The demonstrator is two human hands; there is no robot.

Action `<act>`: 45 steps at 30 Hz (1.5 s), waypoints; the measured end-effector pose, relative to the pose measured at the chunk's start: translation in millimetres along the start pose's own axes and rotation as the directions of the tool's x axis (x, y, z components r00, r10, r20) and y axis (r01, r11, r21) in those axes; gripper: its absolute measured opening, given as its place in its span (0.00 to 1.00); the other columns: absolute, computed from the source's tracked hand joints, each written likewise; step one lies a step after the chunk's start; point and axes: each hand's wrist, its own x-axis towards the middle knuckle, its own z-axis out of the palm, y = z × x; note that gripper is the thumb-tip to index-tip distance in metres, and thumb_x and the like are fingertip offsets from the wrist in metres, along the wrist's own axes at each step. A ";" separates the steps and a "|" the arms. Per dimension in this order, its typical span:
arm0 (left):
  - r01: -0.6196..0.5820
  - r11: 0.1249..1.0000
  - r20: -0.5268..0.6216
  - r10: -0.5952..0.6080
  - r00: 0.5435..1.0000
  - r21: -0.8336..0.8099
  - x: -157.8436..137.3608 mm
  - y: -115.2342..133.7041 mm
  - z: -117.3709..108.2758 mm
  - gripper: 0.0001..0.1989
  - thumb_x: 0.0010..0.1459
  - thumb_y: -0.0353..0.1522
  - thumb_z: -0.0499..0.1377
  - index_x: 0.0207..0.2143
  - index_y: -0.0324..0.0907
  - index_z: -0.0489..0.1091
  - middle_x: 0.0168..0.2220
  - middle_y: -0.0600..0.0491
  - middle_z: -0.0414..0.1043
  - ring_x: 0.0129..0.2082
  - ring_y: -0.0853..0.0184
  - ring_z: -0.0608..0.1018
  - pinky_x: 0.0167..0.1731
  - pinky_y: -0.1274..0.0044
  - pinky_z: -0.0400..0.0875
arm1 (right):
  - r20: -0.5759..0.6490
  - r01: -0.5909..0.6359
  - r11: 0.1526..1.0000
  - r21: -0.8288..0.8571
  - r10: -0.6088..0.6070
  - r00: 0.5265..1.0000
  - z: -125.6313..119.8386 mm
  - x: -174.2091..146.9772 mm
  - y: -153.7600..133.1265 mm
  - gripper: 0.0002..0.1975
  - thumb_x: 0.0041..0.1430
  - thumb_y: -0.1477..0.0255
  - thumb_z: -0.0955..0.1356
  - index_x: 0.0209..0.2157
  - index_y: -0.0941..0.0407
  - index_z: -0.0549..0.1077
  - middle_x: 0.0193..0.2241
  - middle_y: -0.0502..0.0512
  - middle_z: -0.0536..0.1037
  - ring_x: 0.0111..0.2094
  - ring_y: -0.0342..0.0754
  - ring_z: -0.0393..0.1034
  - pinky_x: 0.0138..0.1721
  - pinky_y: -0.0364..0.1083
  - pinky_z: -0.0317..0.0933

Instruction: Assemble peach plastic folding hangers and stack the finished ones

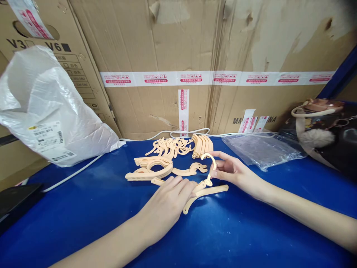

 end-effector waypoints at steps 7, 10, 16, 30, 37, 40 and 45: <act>0.026 0.999 -0.043 -0.028 0.999 -0.037 3.6 0.7 -3.0 0.10 0.68 0.29 0.43 0.43 0.38 0.63 0.34 0.51 0.71 0.34 0.64 0.73 0.34 0.71 0.70 | 0.022 -0.020 0.998 -0.061 0.021 1.000 9.3 -1.6 3.8 0.21 0.53 0.71 0.71 0.47 0.55 0.63 0.31 0.48 0.73 0.31 0.42 0.68 0.33 0.42 0.61; -0.009 0.999 -0.103 0.004 0.995 -0.045 6.4 5.4 -8.1 0.09 0.67 0.28 0.45 0.46 0.37 0.62 0.37 0.50 0.71 0.36 0.65 0.72 0.36 0.72 0.69 | 0.117 0.018 0.991 -0.132 -0.002 0.993 18.8 -3.0 7.0 0.16 0.54 0.71 0.71 0.44 0.56 0.66 0.32 0.49 0.72 0.33 0.43 0.67 0.36 0.43 0.61; 0.022 1.000 -0.077 -0.023 0.997 -0.017 5.0 9.5 -13.4 0.08 0.66 0.27 0.46 0.44 0.37 0.62 0.34 0.51 0.70 0.33 0.64 0.71 0.33 0.72 0.69 | -0.023 -0.016 0.997 -0.074 0.014 1.000 4.2 3.9 8.0 0.22 0.52 0.70 0.72 0.48 0.56 0.65 0.31 0.48 0.73 0.29 0.40 0.66 0.29 0.39 0.60; 0.369 0.921 0.253 -0.331 0.909 -0.122 6.9 11.2 -11.0 0.04 0.62 0.27 0.51 0.34 0.42 0.63 0.36 0.53 0.68 0.37 0.62 0.72 0.33 0.71 0.68 | -0.009 -0.055 0.998 0.018 0.055 0.998 4.0 3.0 8.2 0.31 0.52 0.70 0.72 0.56 0.51 0.58 0.29 0.47 0.70 0.25 0.40 0.66 0.22 0.41 0.67; 0.408 0.884 0.267 -0.346 0.899 -0.227 5.1 12.6 -17.0 0.06 0.64 0.35 0.50 0.40 0.44 0.64 0.39 0.53 0.69 0.38 0.63 0.72 0.34 0.72 0.68 | -0.011 -0.050 0.999 0.014 0.050 0.999 4.4 3.3 9.5 0.31 0.52 0.70 0.72 0.56 0.52 0.58 0.29 0.47 0.71 0.25 0.39 0.66 0.23 0.39 0.68; 0.363 0.899 0.203 -0.319 0.926 -0.246 4.7 10.4 -17.4 0.09 0.65 0.31 0.45 0.41 0.44 0.64 0.40 0.52 0.70 0.40 0.64 0.71 0.38 0.72 0.68 | -0.040 -0.062 0.996 0.063 0.065 0.997 2.4 4.1 8.5 0.32 0.52 0.70 0.73 0.56 0.52 0.59 0.30 0.48 0.71 0.25 0.39 0.65 0.23 0.38 0.67; 0.351 0.898 0.117 -0.331 0.936 -0.266 4.8 7.2 -13.4 0.11 0.66 0.31 0.45 0.45 0.43 0.64 0.41 0.51 0.70 0.43 0.63 0.70 0.42 0.70 0.69 | -0.061 -0.068 0.984 0.165 0.079 0.995 0.0 4.1 7.3 0.30 0.51 0.72 0.73 0.54 0.50 0.61 0.31 0.48 0.71 0.27 0.38 0.65 0.25 0.37 0.66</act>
